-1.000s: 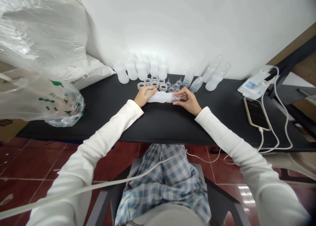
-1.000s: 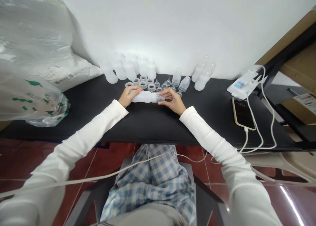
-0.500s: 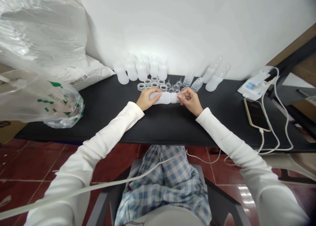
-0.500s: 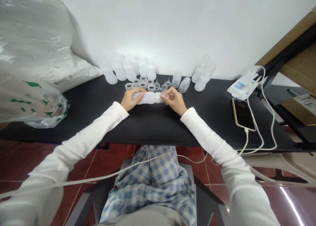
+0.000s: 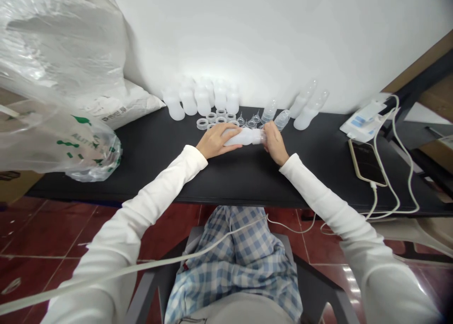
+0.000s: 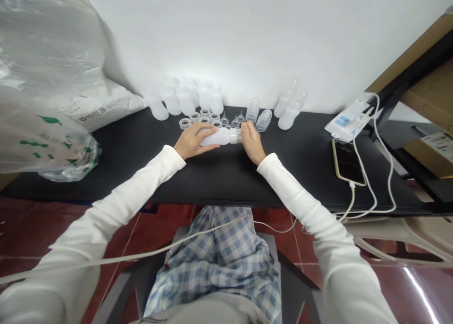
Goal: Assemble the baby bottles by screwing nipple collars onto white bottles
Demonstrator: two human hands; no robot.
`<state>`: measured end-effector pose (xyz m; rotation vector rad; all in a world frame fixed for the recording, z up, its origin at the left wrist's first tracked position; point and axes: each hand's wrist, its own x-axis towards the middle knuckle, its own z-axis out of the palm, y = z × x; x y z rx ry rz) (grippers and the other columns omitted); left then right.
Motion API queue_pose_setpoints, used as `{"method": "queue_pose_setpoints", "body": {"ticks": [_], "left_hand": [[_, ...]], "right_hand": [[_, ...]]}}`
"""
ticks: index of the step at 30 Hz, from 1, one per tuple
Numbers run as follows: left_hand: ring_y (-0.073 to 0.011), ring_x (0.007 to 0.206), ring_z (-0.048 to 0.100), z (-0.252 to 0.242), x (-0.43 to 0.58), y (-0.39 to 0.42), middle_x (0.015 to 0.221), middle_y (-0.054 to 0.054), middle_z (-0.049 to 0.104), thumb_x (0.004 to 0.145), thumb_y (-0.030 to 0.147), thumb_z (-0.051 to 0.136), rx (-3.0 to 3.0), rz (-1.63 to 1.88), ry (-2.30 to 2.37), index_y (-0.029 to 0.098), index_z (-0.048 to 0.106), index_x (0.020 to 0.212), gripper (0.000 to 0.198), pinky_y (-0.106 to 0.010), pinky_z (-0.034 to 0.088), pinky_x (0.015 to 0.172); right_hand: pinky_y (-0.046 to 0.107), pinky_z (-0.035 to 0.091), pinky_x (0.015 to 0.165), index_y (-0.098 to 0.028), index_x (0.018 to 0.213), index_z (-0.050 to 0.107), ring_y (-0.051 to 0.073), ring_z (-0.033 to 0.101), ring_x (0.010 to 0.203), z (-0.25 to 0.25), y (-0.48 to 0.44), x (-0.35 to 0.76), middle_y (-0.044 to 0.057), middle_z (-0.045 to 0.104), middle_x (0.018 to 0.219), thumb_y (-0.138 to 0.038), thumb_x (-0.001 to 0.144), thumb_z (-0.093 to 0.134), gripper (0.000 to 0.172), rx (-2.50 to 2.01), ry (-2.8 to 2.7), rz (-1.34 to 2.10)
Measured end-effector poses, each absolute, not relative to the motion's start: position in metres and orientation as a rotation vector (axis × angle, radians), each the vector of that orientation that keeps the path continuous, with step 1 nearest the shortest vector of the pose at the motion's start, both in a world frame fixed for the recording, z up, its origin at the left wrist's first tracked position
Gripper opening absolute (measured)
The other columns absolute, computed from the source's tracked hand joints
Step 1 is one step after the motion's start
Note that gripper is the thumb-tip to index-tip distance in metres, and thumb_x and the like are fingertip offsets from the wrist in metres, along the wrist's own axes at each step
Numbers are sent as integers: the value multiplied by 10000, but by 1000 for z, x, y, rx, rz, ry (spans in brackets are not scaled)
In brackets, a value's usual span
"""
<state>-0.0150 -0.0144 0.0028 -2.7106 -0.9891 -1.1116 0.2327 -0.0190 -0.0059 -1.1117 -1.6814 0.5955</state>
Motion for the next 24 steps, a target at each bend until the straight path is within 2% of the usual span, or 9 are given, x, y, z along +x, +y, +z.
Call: {"method": "queue_pose_setpoints", "body": {"ticks": [2, 4, 6, 7, 11, 20, 24], "left_hand": [[-310, 1179, 666, 3, -20, -13, 1226, -156, 686, 885, 601, 664, -2724, -1163, -1110, 198, 629, 1283, 567, -480, 540, 1021], [-306, 1178, 664, 2, -25, -10, 1249, -146, 679, 892, 632, 631, -2791, -1182, -1257, 181, 620, 1295, 605, -458, 528, 1033], [-293, 1147, 673, 1, -29, -8, 1248, -132, 687, 916, 651, 571, -2920, -1121, -1364, 166, 630, 1283, 612, -430, 529, 1022], [-287, 1126, 678, 1, -30, -6, 1234, -126, 696, 923, 658, 548, -2981, -1075, -1396, 161, 641, 1269, 613, -422, 531, 1014], [-284, 1118, 669, 0, -31, -2, 1220, -116, 705, 905, 652, 582, -3005, -1039, -1458, 156, 658, 1249, 609, -416, 523, 1018], [-294, 1253, 622, 0, -30, -7, 1320, -143, 646, 897, 485, 700, -2820, -1110, -1250, 193, 573, 1349, 554, -450, 488, 1101], [-326, 1288, 600, 4, -27, -9, 1332, -185, 628, 879, 482, 712, -2704, -1089, -1209, 164, 557, 1372, 607, -486, 470, 1124]], "right_hand": [[384, 586, 739, -250, 1123, 563, 195, 624, 735, -4, -24, 233, 24, 616, 820, -694, 1008, 316, 521, -1091, -1772, 536], [436, 585, 871, -232, 1303, 518, 243, 679, 943, 0, -28, 234, 92, 676, 1076, -693, 989, 383, 574, -997, -1908, 373], [477, 552, 988, -221, 1387, 487, 288, 651, 1145, 4, -29, 237, 142, 639, 1290, -665, 972, 462, 609, -859, -2034, 217], [483, 543, 1009, -223, 1389, 500, 294, 640, 1179, 6, -29, 238, 146, 635, 1317, -634, 976, 484, 583, -805, -2084, 174], [454, 569, 950, -238, 1330, 582, 269, 680, 1061, 9, -23, 243, 119, 698, 1204, -543, 999, 513, 455, -768, -2162, 153], [454, 575, 952, -259, 1251, 671, 271, 713, 1017, 9, -12, 253, 79, 737, 1145, -677, 904, 600, 548, -816, -2222, 168], [435, 603, 847, -253, 1224, 665, 255, 719, 921, 4, -12, 253, 76, 735, 1124, -753, 864, 586, 621, -833, -2136, 246]]}}
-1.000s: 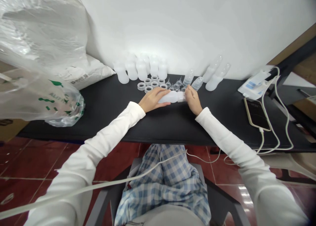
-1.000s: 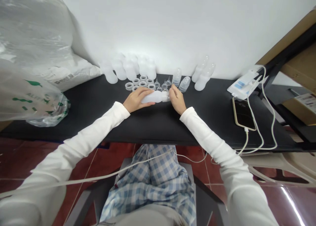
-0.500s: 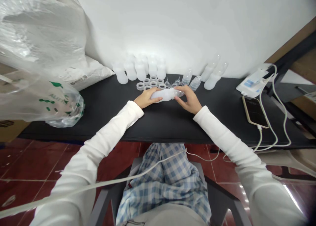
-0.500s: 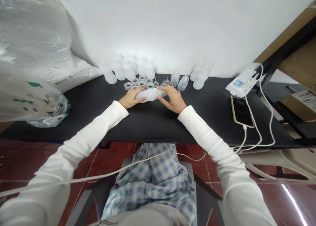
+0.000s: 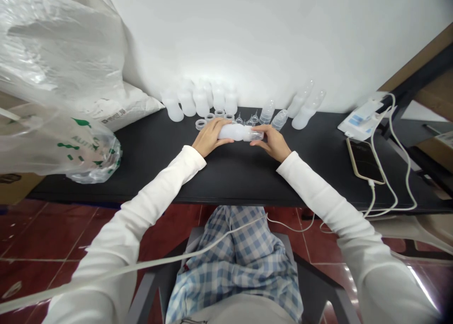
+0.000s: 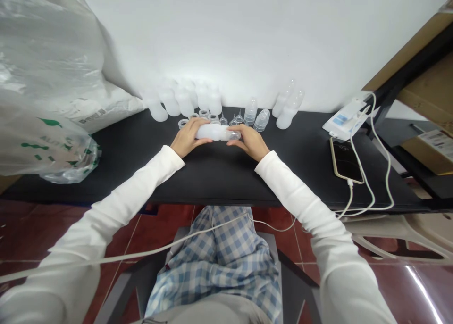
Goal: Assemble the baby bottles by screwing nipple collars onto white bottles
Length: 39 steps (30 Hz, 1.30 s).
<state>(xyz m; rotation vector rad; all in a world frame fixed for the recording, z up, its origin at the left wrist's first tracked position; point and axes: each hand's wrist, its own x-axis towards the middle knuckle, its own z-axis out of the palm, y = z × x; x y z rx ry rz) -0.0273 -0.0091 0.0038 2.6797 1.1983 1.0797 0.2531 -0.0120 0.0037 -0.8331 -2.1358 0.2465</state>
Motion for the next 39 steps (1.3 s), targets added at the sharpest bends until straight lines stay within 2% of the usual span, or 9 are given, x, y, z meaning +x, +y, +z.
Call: {"method": "queue_pose_setpoints", "body": {"ticks": [4, 9, 12, 16, 19, 22, 29, 35, 39], "left_hand": [[-332, 1263, 606, 5, -31, -9, 1307, -177, 638, 866, 556, 702, 2699, 1087, 1202, 166, 583, 1347, 631, -489, 477, 1105], [-306, 1204, 616, -4, -31, -5, 1267, -154, 636, 912, 643, 591, 2577, 1155, 1090, 186, 565, 1333, 622, -478, 502, 1056], [-297, 1261, 578, -12, -17, -3, 1312, -176, 588, 970, 631, 491, 2513, 1296, 1010, 196, 471, 1398, 611, -502, 474, 1094], [-322, 1449, 425, -21, 4, -7, 1497, -229, 420, 1006, 509, 492, 2563, 1219, 818, 204, 199, 1568, 704, -568, 365, 1204], [-365, 1527, 311, -23, 10, -11, 1571, -247, 303, 969, 414, 573, 2642, 998, 715, 202, 78, 1614, 840, -599, 323, 1234], [-354, 1529, 318, -19, 6, -13, 1595, -221, 281, 957, 329, 572, 2685, 923, 751, 228, 66, 1630, 848, -583, 332, 1239], [-347, 1488, 363, -6, -19, -7, 1518, -214, 387, 955, 289, 535, 2481, 1452, 1324, 199, 300, 1536, 633, -599, 283, 1248], [-400, 1577, 170, 7, -43, 1, 1599, -236, 270, 874, 221, 592, 1817, 1776, 1885, 194, 241, 1543, 756, -676, 198, 1246], [-432, 1593, 109, 7, -60, 11, 1629, -272, 196, 812, 169, 594, 1630, 1743, 2018, 167, 182, 1556, 851, -739, 183, 1218]], "right_hand": [[374, 595, 692, -244, 1211, 601, 172, 645, 709, -4, -16, 248, 76, 711, 1125, -745, 840, 634, 624, -876, -2051, 313], [346, 578, 615, -287, 1427, 357, 141, 578, 655, -10, -26, 230, 64, 636, 1101, -651, 854, 691, 756, -866, -1868, 430], [362, 602, 655, -286, 1453, 324, 177, 622, 786, -14, -30, 217, 87, 593, 1153, -663, 830, 706, 823, -855, -1844, 539], [369, 625, 735, -272, 1409, 387, 199, 638, 933, -19, -29, 207, 102, 559, 1208, -686, 854, 655, 742, -873, -1777, 623], [400, 617, 835, -262, 1332, 458, 222, 636, 1029, -14, -26, 212, 100, 565, 1208, -659, 872, 652, 637, -883, -1717, 496], [465, 579, 945, -242, 1284, 480, 246, 637, 1065, -4, -21, 229, 107, 573, 1188, -633, 901, 622, 565, -911, -1660, 271], [552, 530, 1011, -222, 1374, 333, 291, 612, 1165, 10, 11, 296, 160, 491, 1222, -620, 999, 335, 547, -1266, -1252, -286], [675, 439, 1101, -259, 1334, 321, 342, 542, 1297, 7, 40, 370, 177, 434, 1304, -599, 1028, 258, 462, -1461, -875, -479], [672, 443, 1073, -243, 1264, 300, 351, 591, 1244, -5, 50, 399, 186, 501, 1261, -490, 988, 443, 396, -1571, -782, -354]]}}
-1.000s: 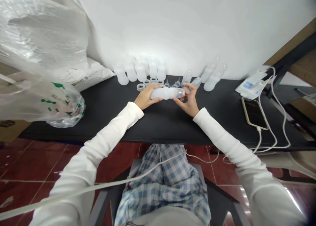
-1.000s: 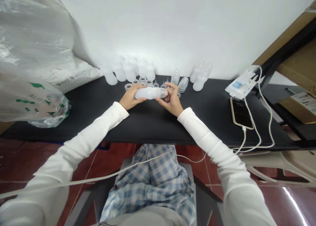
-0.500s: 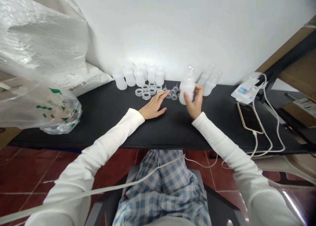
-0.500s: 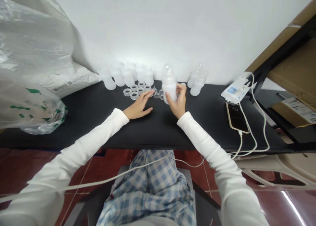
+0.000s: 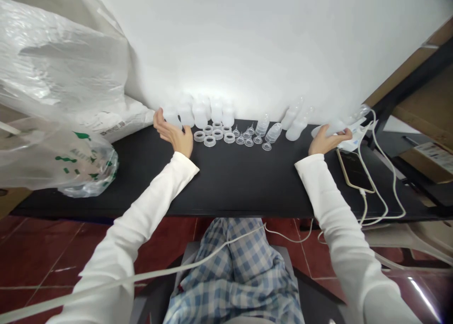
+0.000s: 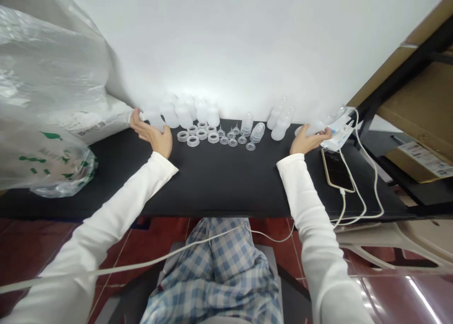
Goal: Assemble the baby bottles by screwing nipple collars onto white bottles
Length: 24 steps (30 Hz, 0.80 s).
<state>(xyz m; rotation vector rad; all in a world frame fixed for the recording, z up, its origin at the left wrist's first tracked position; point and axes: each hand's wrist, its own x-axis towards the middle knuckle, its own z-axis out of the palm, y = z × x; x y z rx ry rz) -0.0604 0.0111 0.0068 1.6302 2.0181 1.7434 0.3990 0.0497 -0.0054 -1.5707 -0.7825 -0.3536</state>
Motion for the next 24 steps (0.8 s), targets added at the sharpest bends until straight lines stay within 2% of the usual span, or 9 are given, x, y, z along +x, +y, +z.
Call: {"method": "queue_pose_setpoints", "body": {"ticks": [3, 5, 8, 11, 15, 18, 20, 24], "left_hand": [[-414, 1577, 195, -4, -69, 24, 1625, -288, 207, 761, 133, 601, 1498, 1842, 2203, 159, 165, 1543, 896, -695, 210, 1235], [-417, 1562, 243, -11, -73, 32, 1610, -309, 227, 738, 121, 612, 1490, 1844, 2265, 136, 168, 1534, 912, -672, 250, 1233], [-421, 1555, 265, -18, -77, 42, 1598, -325, 241, 712, 103, 615, 1498, 1815, 2268, 118, 162, 1531, 937, -658, 297, 1218], [-421, 1561, 245, -19, -80, 46, 1596, -333, 224, 686, 81, 603, 1458, 1750, 2249, 89, 152, 1528, 955, -648, 301, 1221], [-414, 1548, 260, -20, -78, 44, 1585, -320, 223, 693, 72, 585, 1454, 1781, 2257, 123, 174, 1505, 912, -678, 279, 1211], [-374, 1492, 352, -20, -74, 37, 1522, -259, 322, 741, 93, 551, 1636, 1839, 2218, 177, 243, 1473, 798, -659, 303, 1193], [-343, 1401, 445, -17, -70, 30, 1412, -218, 438, 795, 120, 526, 1924, 1770, 2038, 178, 353, 1410, 642, -610, 343, 1175], [-314, 1206, 563, -11, -56, 18, 1221, -167, 571, 904, 211, 488, 2460, 1298, 1527, 191, 531, 1235, 335, -554, 406, 1103]], "right_hand": [[617, 468, 1049, -210, 1195, 293, 343, 660, 1126, -14, 52, 405, 140, 601, 1066, -378, 928, 531, 395, -1666, -855, -138], [594, 467, 1046, -196, 1161, 306, 338, 674, 1082, -17, 53, 406, 121, 618, 986, -366, 915, 547, 384, -1710, -910, -94], [572, 486, 1017, -191, 1178, 309, 321, 673, 1053, -21, 54, 409, 144, 617, 1046, -399, 888, 594, 456, -1684, -1004, -139], [488, 523, 974, -218, 1208, 318, 298, 650, 1055, -23, 56, 410, 170, 607, 1147, -432, 837, 666, 552, -1579, -1097, -157], [453, 547, 949, -203, 1207, 309, 276, 623, 1109, -22, 58, 405, 193, 564, 1220, -330, 786, 667, 567, -1584, -1198, -97], [505, 515, 1011, -176, 1232, 311, 287, 605, 1167, -19, 57, 401, 204, 549, 1223, -250, 750, 633, 584, -1661, -1262, -72], [568, 467, 1067, -181, 1260, 310, 302, 586, 1212, -17, 55, 399, 196, 534, 1257, -207, 723, 594, 608, -1715, -1272, -67], [610, 424, 1109, -186, 1251, 350, 314, 531, 1284, -8, 49, 396, 179, 478, 1322, -111, 645, 499, 629, -1693, -1157, -194]]}}
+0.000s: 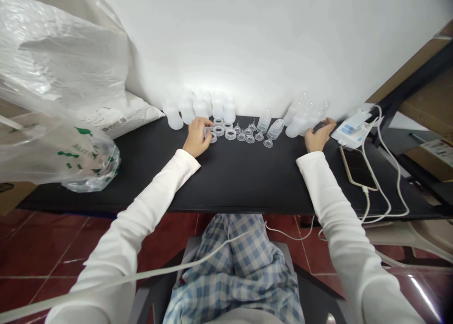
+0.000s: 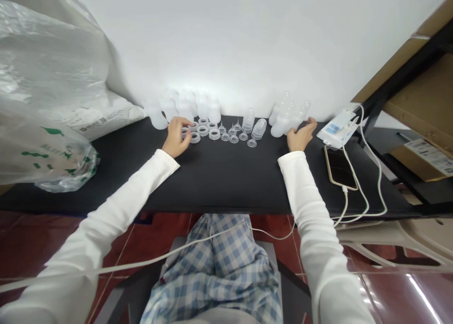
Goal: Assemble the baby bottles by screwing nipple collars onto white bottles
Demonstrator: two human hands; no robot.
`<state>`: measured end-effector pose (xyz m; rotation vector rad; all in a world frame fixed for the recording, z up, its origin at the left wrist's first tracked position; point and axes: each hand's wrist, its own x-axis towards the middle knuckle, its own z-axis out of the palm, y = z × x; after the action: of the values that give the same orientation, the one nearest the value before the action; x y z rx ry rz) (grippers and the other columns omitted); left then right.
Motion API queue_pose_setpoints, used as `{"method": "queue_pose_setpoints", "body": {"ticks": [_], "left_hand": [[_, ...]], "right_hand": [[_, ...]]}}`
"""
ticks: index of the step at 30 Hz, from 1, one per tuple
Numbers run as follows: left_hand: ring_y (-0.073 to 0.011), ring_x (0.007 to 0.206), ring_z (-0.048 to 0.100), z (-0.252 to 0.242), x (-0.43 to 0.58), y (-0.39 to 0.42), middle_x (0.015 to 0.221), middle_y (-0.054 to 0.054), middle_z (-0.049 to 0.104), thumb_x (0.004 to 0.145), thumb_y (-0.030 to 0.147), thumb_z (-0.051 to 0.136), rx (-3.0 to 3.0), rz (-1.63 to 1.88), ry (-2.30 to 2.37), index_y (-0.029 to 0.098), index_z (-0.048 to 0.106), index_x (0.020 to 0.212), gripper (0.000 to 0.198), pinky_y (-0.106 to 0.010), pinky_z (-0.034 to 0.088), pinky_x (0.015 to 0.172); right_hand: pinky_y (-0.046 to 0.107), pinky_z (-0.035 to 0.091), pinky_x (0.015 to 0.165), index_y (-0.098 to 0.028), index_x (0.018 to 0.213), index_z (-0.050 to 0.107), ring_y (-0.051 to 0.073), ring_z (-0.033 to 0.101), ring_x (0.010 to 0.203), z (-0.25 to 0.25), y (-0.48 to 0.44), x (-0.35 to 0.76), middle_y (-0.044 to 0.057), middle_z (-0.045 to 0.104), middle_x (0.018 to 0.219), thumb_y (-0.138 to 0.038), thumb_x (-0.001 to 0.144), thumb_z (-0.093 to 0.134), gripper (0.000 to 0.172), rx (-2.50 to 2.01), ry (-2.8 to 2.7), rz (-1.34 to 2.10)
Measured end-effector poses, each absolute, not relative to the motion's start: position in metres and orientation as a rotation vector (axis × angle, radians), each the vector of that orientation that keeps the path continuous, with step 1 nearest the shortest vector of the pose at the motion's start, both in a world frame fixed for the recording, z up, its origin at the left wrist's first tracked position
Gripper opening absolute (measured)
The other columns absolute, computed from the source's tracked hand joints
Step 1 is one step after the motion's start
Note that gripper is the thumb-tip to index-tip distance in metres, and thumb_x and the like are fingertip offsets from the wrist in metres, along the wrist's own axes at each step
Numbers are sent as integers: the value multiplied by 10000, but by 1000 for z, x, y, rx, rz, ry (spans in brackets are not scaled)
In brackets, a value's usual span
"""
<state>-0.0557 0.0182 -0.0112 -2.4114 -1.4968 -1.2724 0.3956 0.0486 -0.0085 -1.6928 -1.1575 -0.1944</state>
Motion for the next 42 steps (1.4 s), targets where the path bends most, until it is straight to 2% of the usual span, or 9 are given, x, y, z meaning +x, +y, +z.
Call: {"method": "queue_pose_setpoints", "body": {"ticks": [6, 11, 17, 19, 22, 28, 33, 37, 42], "left_hand": [[-410, 1230, 525, -15, -43, 10, 1342, -236, 508, 890, 358, 573, -2574, -921, -1608, 149, 528, 1323, 484, -603, 398, 1043], [-390, 1189, 535, -21, -44, 12, 1254, -201, 570, 893, 332, 542, -2587, -857, -1633, 153, 554, 1282, 428, -592, 409, 1034], [-340, 1174, 566, -11, -43, 9, 1245, -170, 610, 890, 301, 551, -2830, -816, -1488, 167, 584, 1233, 370, -570, 430, 1051], [-297, 1162, 587, -4, -41, 6, 1244, -141, 640, 899, 281, 528, -2970, -818, -1322, 179, 602, 1214, 339, -515, 445, 1063], [-251, 1148, 616, 2, -37, 1, 1217, -101, 676, 917, 264, 499, -3087, -836, -1142, 195, 624, 1193, 311, -436, 469, 1055], [-331, 1334, 517, -1, -34, -2, 1457, -156, 551, 903, 346, 594, -3013, -773, -1258, 189, 589, 1321, 447, -532, 437, 1101], [-313, 1278, 552, -4, -32, -2, 1373, -157, 599, 933, 327, 573, -3009, -815, -1346, 173, 577, 1336, 432, -519, 437, 1105], [-278, 1250, 576, -6, -24, -5, 1321, -136, 639, 924, 310, 610, -3009, -1091, -1386, 178, 612, 1285, 384, -457, 451, 1101], [-218, 1108, 675, -12, -7, -6, 1215, -119, 710, 928, 442, 638, -2980, -1888, -1722, 164, 631, 1182, 377, -359, 542, 973]], "right_hand": [[547, 505, 979, -226, 994, 474, 286, 585, 1031, 12, 25, 365, 133, 515, 1040, -117, 799, 379, 243, -1419, -1079, -470], [439, 557, 804, -225, 886, 561, 252, 598, 844, 10, 7, 318, 94, 584, 906, -186, 869, 446, 122, -1272, -1906, -202], [420, 550, 835, -216, 1012, 649, 258, 602, 929, -3, 9, 296, 109, 610, 986, -259, 952, 447, 215, -1168, -2238, -6], [442, 542, 891, -201, 1105, 643, 266, 590, 982, -6, 12, 297, 114, 597, 1025, -284, 936, 490, 243, -1143, -2261, 30], [496, 512, 966, -161, 1271, 572, 289, 570, 1023, -10, 16, 300, 130, 590, 1064, -219, 849, 547, 427, -1119, -2275, 49], [552, 494, 993, -153, 1326, 500, 307, 597, 1036, -8, 14, 294, 143, 613, 1077, -170, 801, 568, 529, -1115, -2203, 102], [468, 539, 986, -202, 1414, 393, 255, 640, 1057, -9, 5, 279, 115, 632, 1132, -251, 852, 608, 603, -990, -2132, 270], [424, 572, 938, -224, 1471, 302, 233, 673, 1045, -15, -2, 265, 107, 664, 1133, -262, 882, 600, 661, -887, -2176, 389], [402, 611, 861, -249, 1426, 343, 209, 697, 947, -18, -10, 249, 78, 694, 1070, -372, 932, 620, 580, -822, -2114, 473]]}}
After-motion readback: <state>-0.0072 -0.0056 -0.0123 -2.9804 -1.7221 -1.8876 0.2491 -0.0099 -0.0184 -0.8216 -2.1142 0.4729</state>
